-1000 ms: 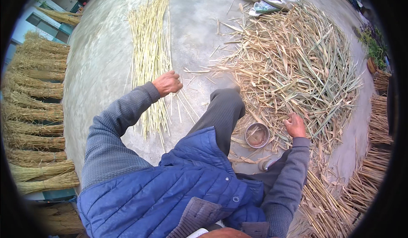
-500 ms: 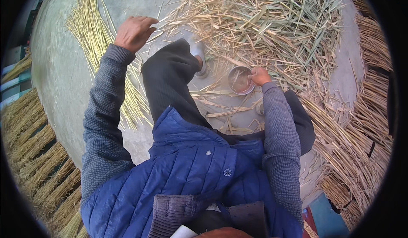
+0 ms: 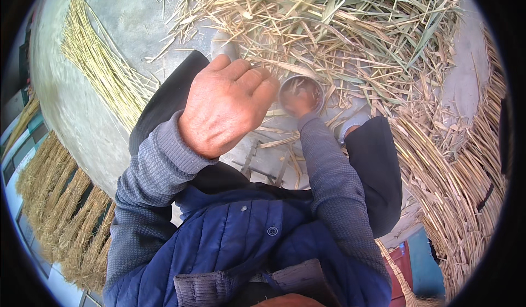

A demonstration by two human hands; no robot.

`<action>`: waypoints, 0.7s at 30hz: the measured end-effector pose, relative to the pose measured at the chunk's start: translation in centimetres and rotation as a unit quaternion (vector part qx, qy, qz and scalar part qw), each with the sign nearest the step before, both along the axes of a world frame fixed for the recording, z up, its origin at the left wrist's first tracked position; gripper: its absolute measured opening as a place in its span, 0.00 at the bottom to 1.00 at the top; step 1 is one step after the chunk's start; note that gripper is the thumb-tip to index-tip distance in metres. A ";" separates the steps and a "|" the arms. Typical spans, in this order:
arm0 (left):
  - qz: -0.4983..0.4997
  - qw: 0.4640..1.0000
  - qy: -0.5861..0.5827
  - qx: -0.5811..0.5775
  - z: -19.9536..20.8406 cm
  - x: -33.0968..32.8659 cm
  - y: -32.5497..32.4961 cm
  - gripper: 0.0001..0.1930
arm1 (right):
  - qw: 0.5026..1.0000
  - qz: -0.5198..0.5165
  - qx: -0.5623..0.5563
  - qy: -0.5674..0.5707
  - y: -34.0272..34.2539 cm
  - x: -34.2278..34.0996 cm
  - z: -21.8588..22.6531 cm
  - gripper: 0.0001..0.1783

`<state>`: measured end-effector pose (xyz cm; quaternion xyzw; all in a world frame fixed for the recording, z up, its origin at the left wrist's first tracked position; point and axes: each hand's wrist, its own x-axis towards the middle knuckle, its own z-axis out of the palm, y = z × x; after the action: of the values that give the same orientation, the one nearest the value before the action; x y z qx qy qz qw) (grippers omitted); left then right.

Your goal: The person sits on the floor and repeatedly strips dried plant stalks by hand, pulling off fibrous strands and leaving the core. The person handles each stalk one at a time, discards the stripped cores, and accumulates fibrous material on the floor.

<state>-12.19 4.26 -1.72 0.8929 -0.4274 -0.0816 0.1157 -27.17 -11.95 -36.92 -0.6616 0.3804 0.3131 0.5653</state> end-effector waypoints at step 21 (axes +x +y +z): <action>-0.069 0.995 0.058 0.052 -3.6 -0.3 -2.8 0.16 | 0.813 0.218 -0.500 -0.203 -14.9 19.5 25.7 0.16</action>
<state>-12.50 1.43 -5.36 0.8597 -0.4762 -0.1627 0.0878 -7.62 -26.90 -11.21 -0.9672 0.2068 0.0529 0.1377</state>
